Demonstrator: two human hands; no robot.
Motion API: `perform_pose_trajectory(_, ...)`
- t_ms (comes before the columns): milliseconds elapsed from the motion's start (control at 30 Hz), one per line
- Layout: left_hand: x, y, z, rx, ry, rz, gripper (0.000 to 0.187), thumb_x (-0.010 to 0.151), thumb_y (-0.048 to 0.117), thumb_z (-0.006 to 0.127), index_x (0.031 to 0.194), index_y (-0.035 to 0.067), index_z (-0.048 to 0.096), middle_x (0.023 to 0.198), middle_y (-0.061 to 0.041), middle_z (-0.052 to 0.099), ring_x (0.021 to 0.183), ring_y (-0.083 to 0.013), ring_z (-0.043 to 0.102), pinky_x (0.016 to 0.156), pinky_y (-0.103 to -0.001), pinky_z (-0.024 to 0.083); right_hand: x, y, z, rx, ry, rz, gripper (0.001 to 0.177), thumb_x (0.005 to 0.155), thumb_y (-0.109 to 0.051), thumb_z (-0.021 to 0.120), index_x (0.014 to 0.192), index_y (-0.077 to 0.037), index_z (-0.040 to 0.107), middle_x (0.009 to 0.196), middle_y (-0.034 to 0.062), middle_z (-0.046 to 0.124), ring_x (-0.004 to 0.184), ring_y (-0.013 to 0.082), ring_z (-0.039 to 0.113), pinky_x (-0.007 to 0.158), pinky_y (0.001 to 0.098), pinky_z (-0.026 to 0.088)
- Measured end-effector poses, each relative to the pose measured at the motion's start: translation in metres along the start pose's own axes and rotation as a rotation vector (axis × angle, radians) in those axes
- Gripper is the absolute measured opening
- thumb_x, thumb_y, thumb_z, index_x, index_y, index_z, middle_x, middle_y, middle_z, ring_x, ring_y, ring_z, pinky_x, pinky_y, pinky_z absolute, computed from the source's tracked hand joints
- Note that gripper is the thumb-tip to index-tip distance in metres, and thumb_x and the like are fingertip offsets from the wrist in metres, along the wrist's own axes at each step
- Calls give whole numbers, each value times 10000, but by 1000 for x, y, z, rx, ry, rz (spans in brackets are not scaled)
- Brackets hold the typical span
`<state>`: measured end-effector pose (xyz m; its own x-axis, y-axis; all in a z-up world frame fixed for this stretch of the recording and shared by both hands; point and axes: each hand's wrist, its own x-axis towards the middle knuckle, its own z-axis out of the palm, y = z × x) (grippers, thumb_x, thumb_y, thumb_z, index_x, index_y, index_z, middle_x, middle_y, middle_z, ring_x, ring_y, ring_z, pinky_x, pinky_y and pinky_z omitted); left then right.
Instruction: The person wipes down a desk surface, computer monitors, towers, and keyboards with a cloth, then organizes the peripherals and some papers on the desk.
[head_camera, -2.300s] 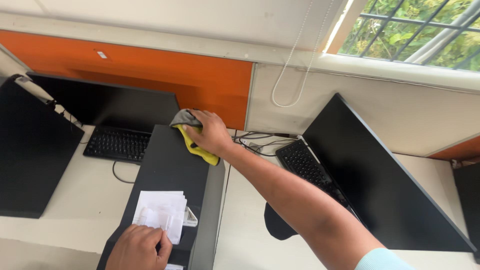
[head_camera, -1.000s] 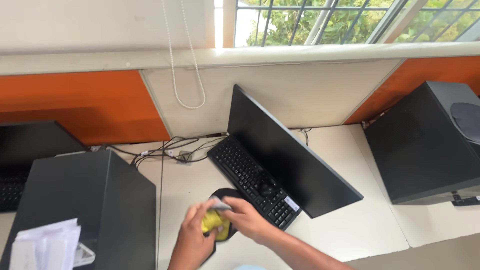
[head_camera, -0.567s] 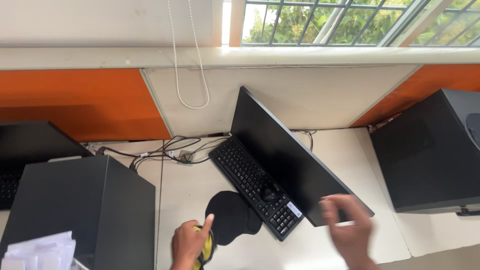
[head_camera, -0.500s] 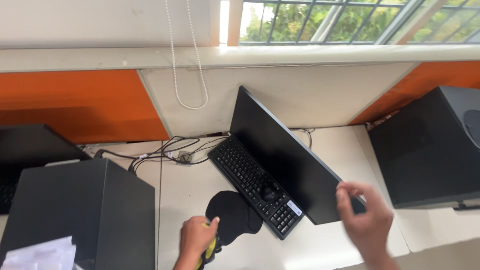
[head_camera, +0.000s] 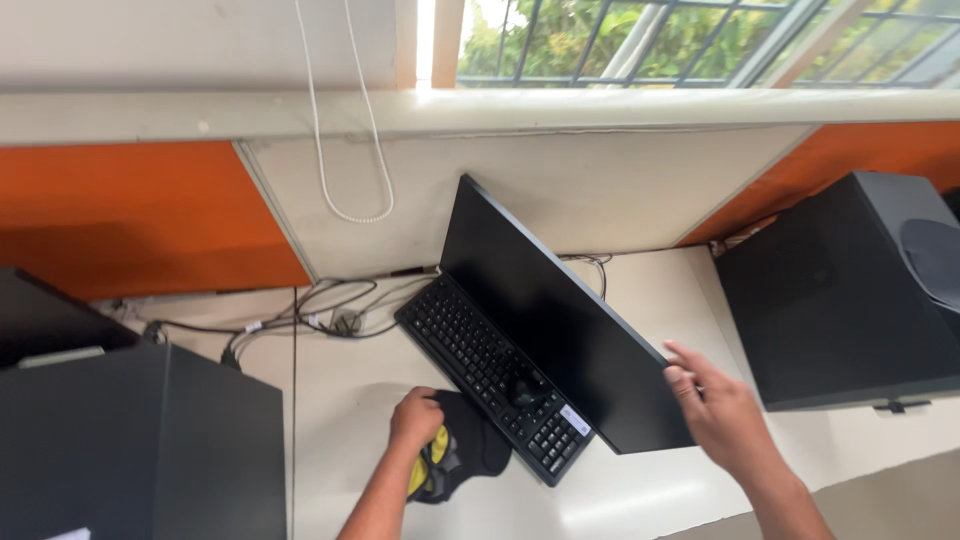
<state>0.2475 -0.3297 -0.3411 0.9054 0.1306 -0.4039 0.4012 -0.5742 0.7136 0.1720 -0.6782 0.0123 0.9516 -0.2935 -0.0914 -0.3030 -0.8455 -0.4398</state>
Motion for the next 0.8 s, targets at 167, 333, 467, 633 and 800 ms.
perform_pose_trajectory(167,-5,-11,59,-473,-76,-97,512,797,48,641,1305,37,575,1224,-168,735,1123,-255,704,963,-344,538,14,-5,-11,-19,-301,93,440,1030,-425,513,1449,-305,573,705,191,732,712,292,759,725,424,568)
perform_pose_trajectory(333,-13,27,123,-723,-60,-379,577,858,94,636,1409,-22,508,1285,-240,687,1140,-324,679,970,-395,519,29,19,-13,-122,-283,-141,506,993,-392,538,1488,-293,547,656,168,688,643,316,713,667,432,563)
perform_pose_trajectory(467,-20,48,146,-716,45,-395,724,848,113,650,1494,-10,348,1295,-245,652,1151,-339,672,985,-405,521,34,42,-12,-120,-244,-331,468,991,-300,516,1450,-213,551,705,144,726,638,312,740,626,425,577)
perform_pose_trajectory(633,-25,43,199,-664,127,-307,857,825,142,698,1528,-5,230,1372,-255,573,1240,-339,604,1053,-381,463,47,73,-13,-97,-240,-346,482,968,-264,539,1446,-203,547,772,115,752,599,272,769,577,404,606)
perform_pose_trajectory(800,-42,63,253,-676,89,-178,886,781,163,716,1522,-6,260,1397,-253,576,1266,-335,607,1057,-369,468,57,144,-18,-214,-223,-178,538,926,-338,608,1462,-298,574,663,103,767,577,210,786,603,384,636)
